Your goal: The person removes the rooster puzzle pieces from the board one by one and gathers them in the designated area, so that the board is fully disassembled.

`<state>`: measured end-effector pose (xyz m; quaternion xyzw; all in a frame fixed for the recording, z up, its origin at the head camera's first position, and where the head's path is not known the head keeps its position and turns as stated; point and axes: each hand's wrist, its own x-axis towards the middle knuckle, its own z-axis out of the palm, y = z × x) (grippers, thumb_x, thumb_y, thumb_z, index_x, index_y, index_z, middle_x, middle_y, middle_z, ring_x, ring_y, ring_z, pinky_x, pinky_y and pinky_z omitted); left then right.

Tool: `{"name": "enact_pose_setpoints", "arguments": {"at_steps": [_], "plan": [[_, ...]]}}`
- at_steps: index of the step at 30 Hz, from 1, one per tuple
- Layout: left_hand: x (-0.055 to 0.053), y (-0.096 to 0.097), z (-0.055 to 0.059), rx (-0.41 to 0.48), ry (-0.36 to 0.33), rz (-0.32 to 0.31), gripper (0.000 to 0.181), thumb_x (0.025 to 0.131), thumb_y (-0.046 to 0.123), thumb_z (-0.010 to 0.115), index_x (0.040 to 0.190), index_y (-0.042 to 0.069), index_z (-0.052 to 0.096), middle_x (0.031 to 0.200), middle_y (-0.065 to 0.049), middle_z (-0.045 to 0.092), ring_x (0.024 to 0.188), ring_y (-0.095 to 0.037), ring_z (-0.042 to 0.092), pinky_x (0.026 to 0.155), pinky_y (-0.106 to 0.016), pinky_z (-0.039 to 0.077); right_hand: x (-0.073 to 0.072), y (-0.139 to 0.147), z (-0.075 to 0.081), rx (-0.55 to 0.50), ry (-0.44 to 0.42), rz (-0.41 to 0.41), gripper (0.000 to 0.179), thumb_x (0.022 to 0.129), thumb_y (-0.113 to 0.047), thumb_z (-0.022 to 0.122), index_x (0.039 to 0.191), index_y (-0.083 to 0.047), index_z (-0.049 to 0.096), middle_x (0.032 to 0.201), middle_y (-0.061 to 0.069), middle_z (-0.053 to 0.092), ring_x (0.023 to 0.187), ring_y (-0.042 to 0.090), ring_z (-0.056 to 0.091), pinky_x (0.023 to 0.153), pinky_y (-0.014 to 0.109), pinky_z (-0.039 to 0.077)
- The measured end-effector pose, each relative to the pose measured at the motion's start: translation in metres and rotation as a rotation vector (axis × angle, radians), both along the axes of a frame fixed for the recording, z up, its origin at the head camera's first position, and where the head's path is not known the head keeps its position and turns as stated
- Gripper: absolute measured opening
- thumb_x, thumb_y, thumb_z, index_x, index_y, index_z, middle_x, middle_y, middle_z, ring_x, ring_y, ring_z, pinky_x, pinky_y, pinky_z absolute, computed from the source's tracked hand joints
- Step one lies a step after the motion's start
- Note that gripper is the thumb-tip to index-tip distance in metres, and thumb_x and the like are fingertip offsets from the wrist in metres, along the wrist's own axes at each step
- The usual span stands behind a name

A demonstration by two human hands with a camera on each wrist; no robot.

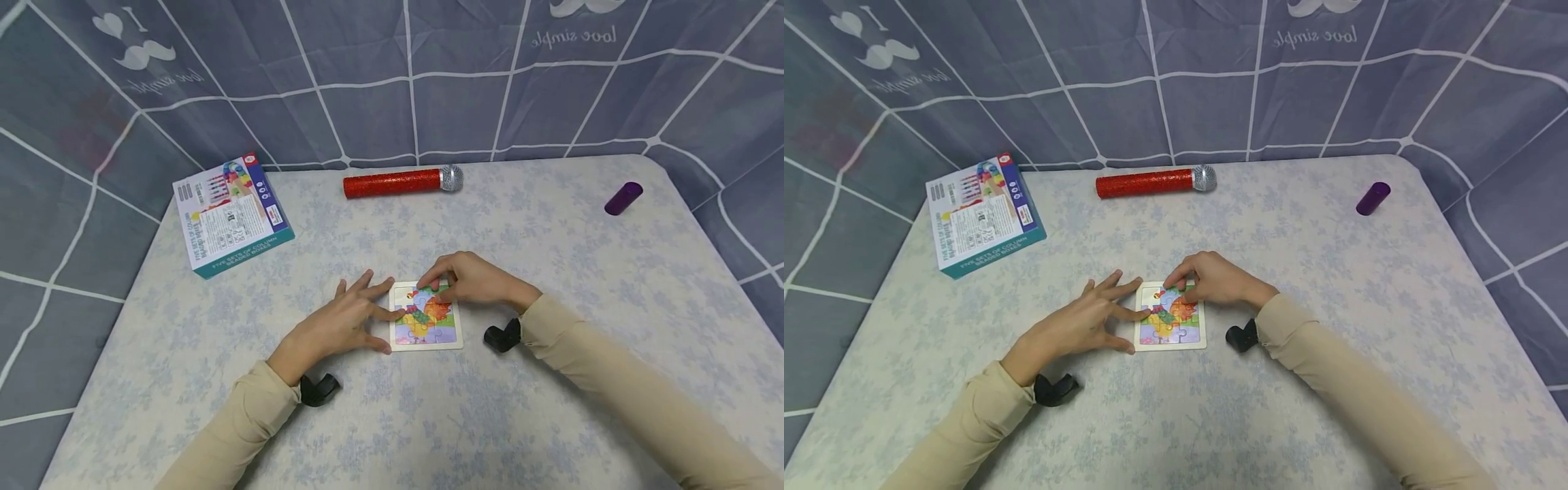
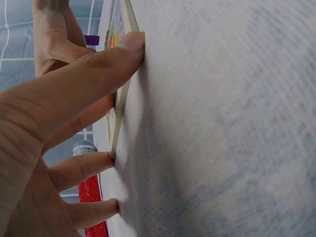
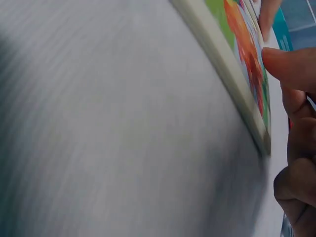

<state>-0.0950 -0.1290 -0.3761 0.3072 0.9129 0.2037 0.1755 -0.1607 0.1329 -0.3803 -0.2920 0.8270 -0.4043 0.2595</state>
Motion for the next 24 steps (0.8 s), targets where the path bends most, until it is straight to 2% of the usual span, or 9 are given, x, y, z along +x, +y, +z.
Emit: {"name": "enact_pose_setpoints", "arguments": {"at_steps": [7, 15, 24], "plan": [[0.000, -0.001, -0.001, 0.001, 0.015, -0.005, 0.060, 0.072, 0.042, 0.085, 0.126, 0.023, 0.069, 0.157, -0.011, 0.032, 0.145, -0.047, 0.013, 0.102, -0.076, 0.016, 0.000, -0.015, -0.002, -0.023, -0.028, 0.062, 0.035, 0.082, 0.005, 0.071, 0.115, -0.008, 0.074, 0.090, 0.006, 0.061, 0.062, 0.016, 0.045, 0.058, 0.024, 0.041], [0.000, -0.001, -0.002, 0.007, 0.012, -0.004, 0.060, 0.072, 0.041, 0.085, 0.126, 0.023, 0.069, 0.157, -0.012, 0.032, 0.145, -0.047, 0.012, 0.102, -0.077, 0.016, 0.002, -0.018, -0.002, -0.014, -0.022, 0.065, 0.034, 0.082, 0.004, 0.071, 0.113, -0.008, 0.074, 0.085, 0.005, 0.055, 0.069, 0.016, 0.044, 0.063, 0.025, 0.041], [0.000, -0.001, -0.002, 0.029, 0.010, -0.002, 0.059, 0.071, 0.040, 0.086, 0.125, 0.022, 0.069, 0.156, -0.013, 0.033, 0.145, -0.048, 0.014, 0.102, -0.077, 0.016, 0.000, -0.017, -0.003, 0.004, 0.035, 0.059, 0.034, 0.080, 0.001, 0.075, 0.109, -0.016, 0.076, 0.094, 0.005, 0.057, 0.078, 0.020, 0.047, 0.067, 0.030, 0.043]]}}
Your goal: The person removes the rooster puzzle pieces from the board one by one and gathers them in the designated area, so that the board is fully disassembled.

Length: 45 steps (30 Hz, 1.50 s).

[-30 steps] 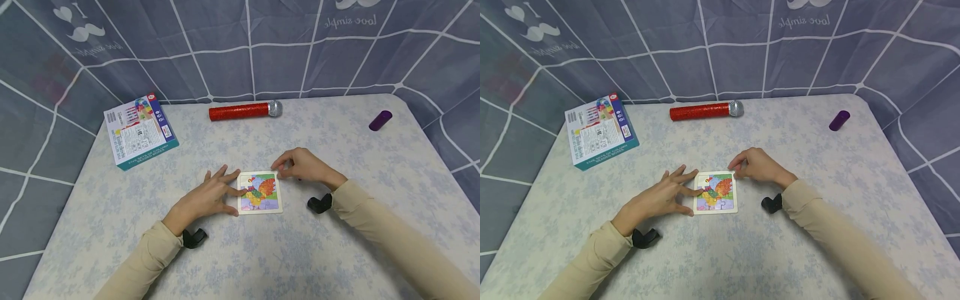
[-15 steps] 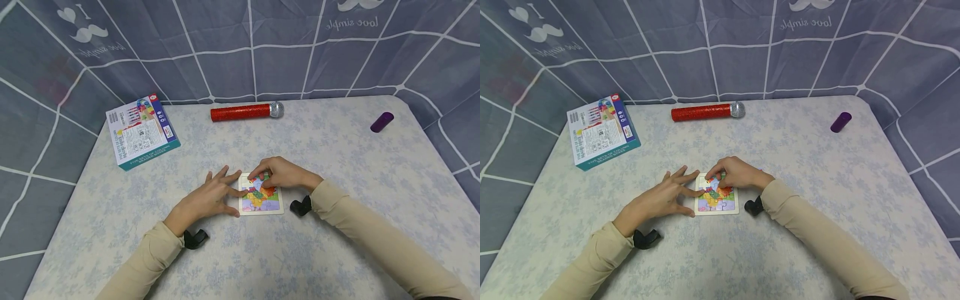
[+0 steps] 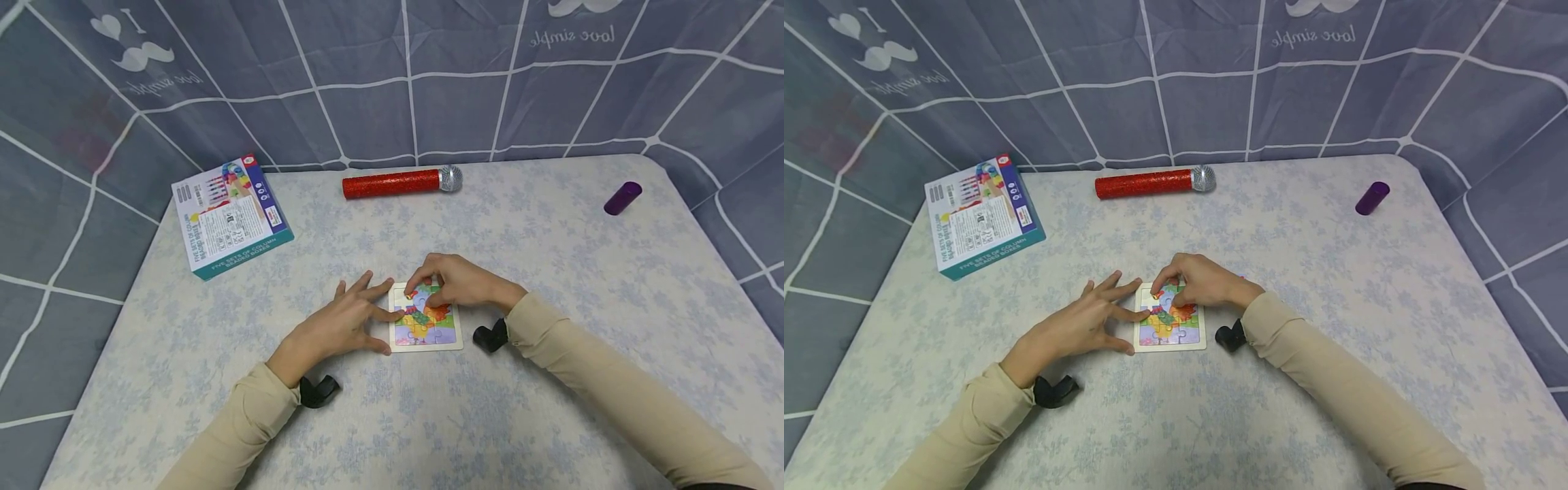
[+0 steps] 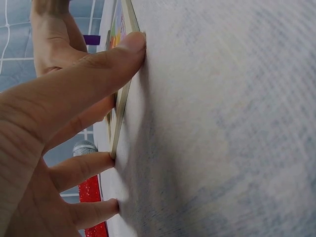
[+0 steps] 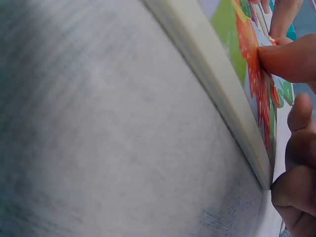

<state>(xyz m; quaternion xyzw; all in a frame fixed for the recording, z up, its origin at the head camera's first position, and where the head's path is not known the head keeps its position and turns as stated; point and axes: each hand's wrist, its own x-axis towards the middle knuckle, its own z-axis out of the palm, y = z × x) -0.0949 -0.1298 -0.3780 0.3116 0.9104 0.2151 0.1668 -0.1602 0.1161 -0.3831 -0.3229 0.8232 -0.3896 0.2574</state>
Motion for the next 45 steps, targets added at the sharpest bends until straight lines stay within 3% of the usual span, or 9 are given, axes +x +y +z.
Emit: {"name": "enact_pose_setpoints", "arguments": {"at_steps": [8, 15, 23, 33, 45], "plan": [[0.000, 0.000, 0.000, 0.017, -0.008, 0.003, 0.060, 0.071, 0.038, 0.087, 0.126, 0.021, 0.069, 0.156, -0.014, 0.033, 0.145, -0.048, 0.014, 0.102, -0.077, 0.016, 0.001, 0.001, 0.000, -0.008, -0.015, -0.015, 0.035, 0.081, 0.002, 0.076, 0.110, -0.017, 0.076, 0.104, 0.000, 0.063, 0.077, 0.021, 0.050, 0.067, 0.031, 0.045], [0.000, 0.000, 0.001, 0.009, -0.011, 0.004, 0.061, 0.071, 0.038, 0.087, 0.126, 0.021, 0.069, 0.156, -0.014, 0.033, 0.145, -0.048, 0.014, 0.102, -0.077, 0.015, 0.002, 0.001, 0.001, -0.013, -0.046, -0.036, 0.043, 0.082, -0.002, 0.076, 0.123, -0.013, 0.068, 0.102, 0.003, 0.062, 0.072, 0.019, 0.049, 0.065, 0.029, 0.044], [0.001, 0.001, 0.001, 0.011, -0.011, 0.008, 0.060, 0.071, 0.038, 0.087, 0.126, 0.021, 0.069, 0.156, -0.013, 0.033, 0.145, -0.047, 0.013, 0.103, -0.076, 0.015, 0.001, 0.003, 0.002, -0.030, -0.073, -0.102, 0.019, 0.087, -0.007, 0.071, 0.105, -0.012, 0.074, 0.093, 0.000, 0.068, 0.061, 0.016, 0.051, 0.059, 0.026, 0.042], [0.000, 0.000, 0.001, 0.009, -0.009, 0.008, 0.060, 0.071, 0.038, 0.086, 0.126, 0.022, 0.069, 0.156, -0.013, 0.032, 0.145, -0.047, 0.013, 0.103, -0.076, 0.015, -0.001, 0.002, -0.001, -0.056, -0.124, -0.188, 0.014, 0.088, -0.009, 0.069, 0.100, -0.010, 0.076, 0.086, 0.002, 0.070, 0.078, 0.017, 0.062, 0.072, 0.031, 0.048], [0.001, 0.001, 0.001, 0.015, -0.017, 0.013, 0.061, 0.071, 0.038, 0.087, 0.127, 0.021, 0.068, 0.156, -0.013, 0.032, 0.145, -0.047, 0.013, 0.103, -0.076, 0.015, -0.001, 0.019, 0.002, -0.066, -0.187, -0.259, 0.016, 0.087, -0.012, 0.072, 0.102, -0.008, 0.077, 0.094, 0.004, 0.075, 0.090, 0.017, 0.066, 0.086, 0.034, 0.047]]}}
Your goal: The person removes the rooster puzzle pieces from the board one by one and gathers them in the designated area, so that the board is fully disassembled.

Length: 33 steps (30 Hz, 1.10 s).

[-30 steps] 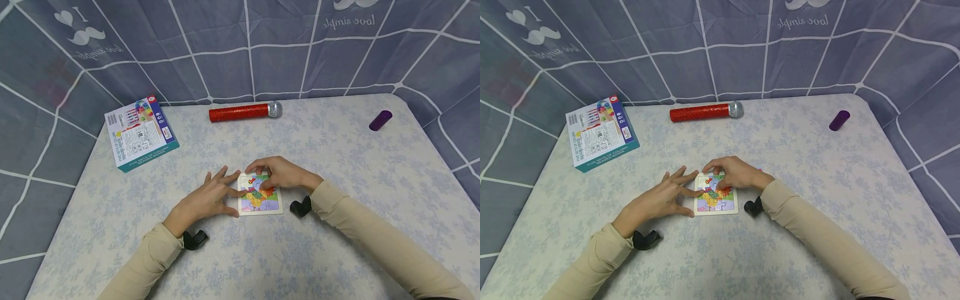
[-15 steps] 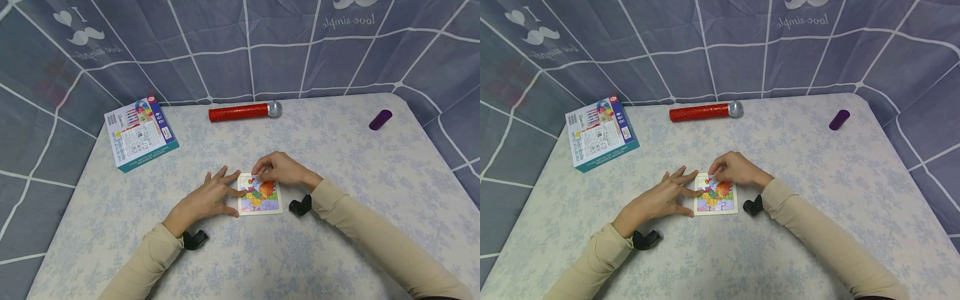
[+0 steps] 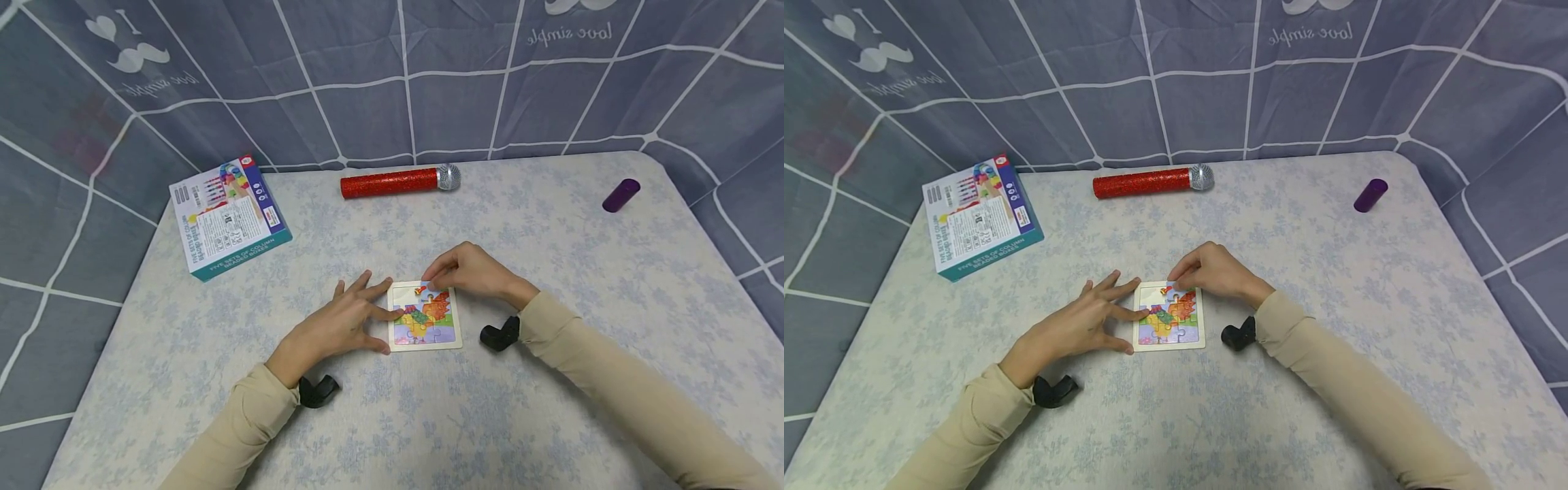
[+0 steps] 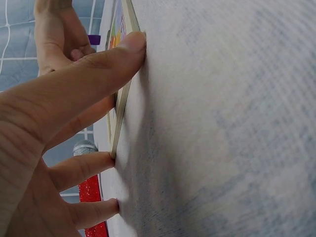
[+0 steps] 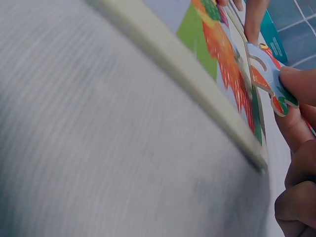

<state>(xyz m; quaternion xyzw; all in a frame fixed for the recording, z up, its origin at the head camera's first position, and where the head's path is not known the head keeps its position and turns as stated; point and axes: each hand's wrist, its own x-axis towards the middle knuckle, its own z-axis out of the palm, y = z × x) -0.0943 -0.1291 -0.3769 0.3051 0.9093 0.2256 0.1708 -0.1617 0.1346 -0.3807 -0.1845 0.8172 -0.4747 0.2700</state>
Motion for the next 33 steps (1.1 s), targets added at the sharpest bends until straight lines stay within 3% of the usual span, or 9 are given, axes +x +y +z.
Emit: {"name": "enact_pose_setpoints", "arguments": {"at_steps": [2, 9, 15, 21, 29, 33], "plan": [[0.000, 0.000, 0.000, -0.002, 0.004, 0.001, 0.062, 0.070, 0.039, 0.087, 0.126, 0.021, 0.068, 0.156, -0.013, 0.032, 0.145, -0.047, 0.013, 0.103, -0.077, 0.015, 0.000, 0.007, 0.000, 0.007, -0.007, -0.012, 0.016, 0.087, -0.013, 0.072, 0.102, -0.009, 0.077, 0.096, 0.002, 0.075, 0.092, 0.016, 0.065, 0.085, 0.033, 0.046], [0.001, 0.000, 0.001, 0.008, 0.004, 0.001, 0.062, 0.069, 0.037, 0.088, 0.126, 0.019, 0.069, 0.156, -0.013, 0.032, 0.145, -0.047, 0.012, 0.103, -0.077, 0.014, 0.002, 0.039, -0.001, 0.071, -0.013, -0.073, 0.018, 0.088, -0.016, 0.072, 0.105, -0.013, 0.077, 0.100, 0.001, 0.074, 0.079, 0.018, 0.055, 0.063, 0.027, 0.041], [0.001, 0.000, -0.001, 0.025, -0.001, 0.001, 0.062, 0.069, 0.035, 0.088, 0.126, 0.019, 0.068, 0.156, -0.013, 0.032, 0.146, -0.045, 0.011, 0.104, -0.076, 0.012, 0.004, 0.069, 0.000, 0.108, -0.001, -0.125, 0.019, 0.088, -0.016, 0.073, 0.105, -0.011, 0.078, 0.102, 0.003, 0.074, 0.092, 0.016, 0.063, 0.079, 0.029, 0.046], [0.001, -0.001, -0.001, 0.010, 0.000, 0.005, 0.062, 0.069, 0.036, 0.088, 0.127, 0.020, 0.068, 0.157, -0.013, 0.031, 0.146, -0.045, 0.011, 0.105, -0.075, 0.011, 0.007, 0.092, 0.004, 0.142, -0.033, -0.182, 0.022, 0.087, -0.023, 0.075, 0.107, -0.013, 0.078, 0.102, 0.002, 0.075, 0.097, 0.016, 0.065, 0.085, 0.028, 0.047], [0.002, 0.000, 0.000, -0.002, -0.005, 0.015, 0.063, 0.069, 0.037, 0.088, 0.126, 0.020, 0.069, 0.157, -0.012, 0.031, 0.146, -0.045, 0.010, 0.105, -0.075, 0.010, 0.010, 0.116, 0.008, 0.223, -0.007, -0.223, 0.031, 0.085, -0.037, 0.077, 0.108, -0.016, 0.078, 0.112, 0.001, 0.072, 0.104, 0.013, 0.060, 0.085, 0.026, 0.046], [0.001, 0.001, 0.000, 0.001, -0.003, 0.014, 0.062, 0.069, 0.037, 0.088, 0.126, 0.020, 0.069, 0.157, -0.012, 0.031, 0.146, -0.045, 0.010, 0.105, -0.075, 0.010, 0.010, 0.123, 0.006, 0.227, -0.004, -0.233, 0.033, 0.085, -0.037, 0.077, 0.109, -0.015, 0.078, 0.113, 0.002, 0.072, 0.104, 0.011, 0.061, 0.083, 0.025, 0.047]]}}
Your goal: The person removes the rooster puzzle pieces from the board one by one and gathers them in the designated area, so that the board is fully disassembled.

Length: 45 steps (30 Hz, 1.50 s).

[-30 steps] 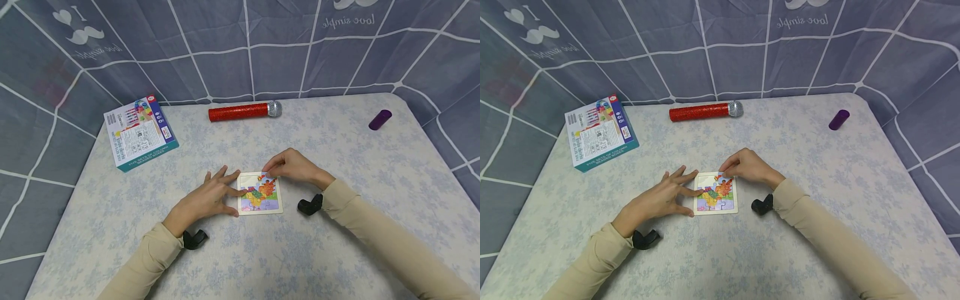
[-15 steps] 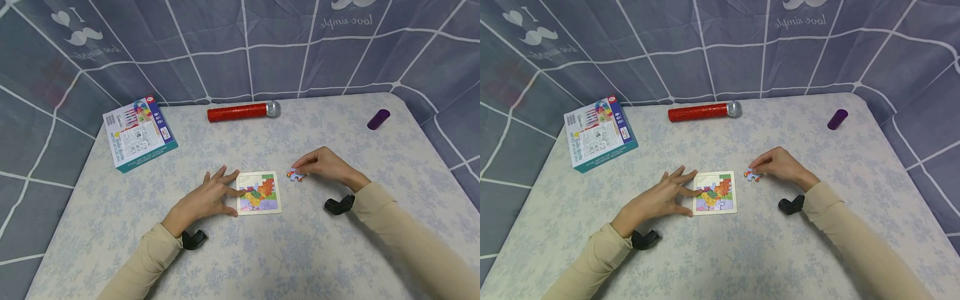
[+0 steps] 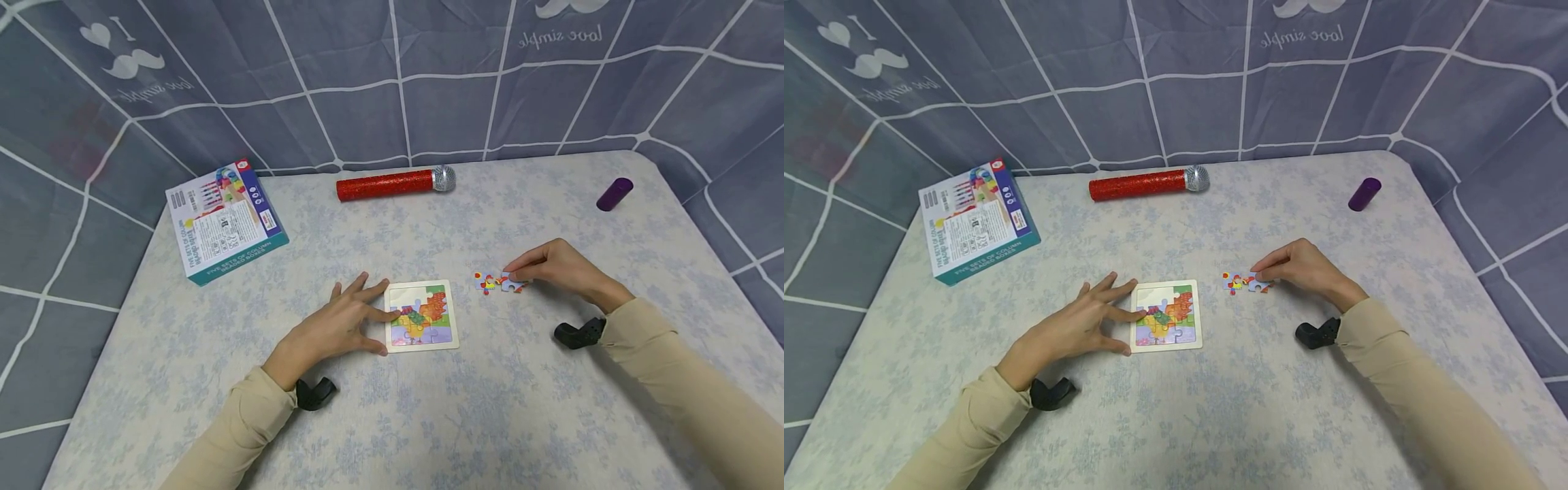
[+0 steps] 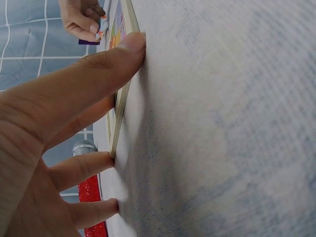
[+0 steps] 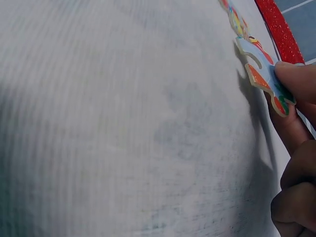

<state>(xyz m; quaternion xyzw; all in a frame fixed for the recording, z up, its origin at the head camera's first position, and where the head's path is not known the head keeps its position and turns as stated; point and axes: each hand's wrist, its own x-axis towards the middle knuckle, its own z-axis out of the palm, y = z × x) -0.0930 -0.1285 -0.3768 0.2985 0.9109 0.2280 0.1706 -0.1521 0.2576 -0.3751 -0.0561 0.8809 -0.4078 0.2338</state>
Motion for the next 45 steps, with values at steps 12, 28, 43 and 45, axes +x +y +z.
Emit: {"name": "enact_pose_setpoints", "arguments": {"at_steps": [12, 28, 43, 45], "plan": [[0.001, 0.000, 0.000, 0.003, 0.002, -0.001, 0.063, 0.068, 0.036, 0.089, 0.126, 0.020, 0.069, 0.157, -0.012, 0.031, 0.146, -0.046, 0.011, 0.105, -0.075, 0.010, -0.002, -0.008, 0.003, 0.063, 0.087, -0.011, 0.019, 0.086, -0.020, 0.076, 0.102, -0.011, 0.079, 0.103, 0.004, 0.074, 0.087, 0.011, 0.060, 0.070, 0.023, 0.047], [0.001, 0.000, 0.000, 0.004, -0.002, 0.001, 0.063, 0.069, 0.036, 0.088, 0.126, 0.021, 0.069, 0.157, -0.012, 0.031, 0.146, -0.045, 0.011, 0.105, -0.075, 0.010, 0.000, -0.018, 0.005, 0.142, 0.144, -0.031, 0.016, 0.083, -0.015, 0.074, 0.097, -0.009, 0.080, 0.080, -0.002, 0.074, 0.070, 0.009, 0.056, 0.060, 0.024, 0.043], [0.000, -0.001, -0.001, 0.006, -0.005, 0.006, 0.062, 0.069, 0.037, 0.088, 0.126, 0.021, 0.068, 0.157, -0.011, 0.032, 0.146, -0.045, 0.011, 0.106, -0.074, 0.009, -0.001, -0.016, 0.001, 0.145, 0.131, -0.010, 0.014, 0.085, -0.018, 0.074, 0.096, -0.009, 0.077, 0.082, -0.001, 0.072, 0.075, 0.015, 0.055, 0.063, 0.027, 0.044], [0.000, 0.000, -0.001, 0.007, -0.001, 0.003, 0.062, 0.069, 0.037, 0.088, 0.126, 0.021, 0.068, 0.157, -0.012, 0.032, 0.146, -0.045, 0.011, 0.105, -0.075, 0.010, 0.000, -0.016, 0.002, 0.142, 0.140, 0.008, 0.014, 0.086, -0.017, 0.073, 0.097, -0.009, 0.076, 0.080, -0.001, 0.071, 0.073, 0.014, 0.054, 0.062, 0.027, 0.043]]}}
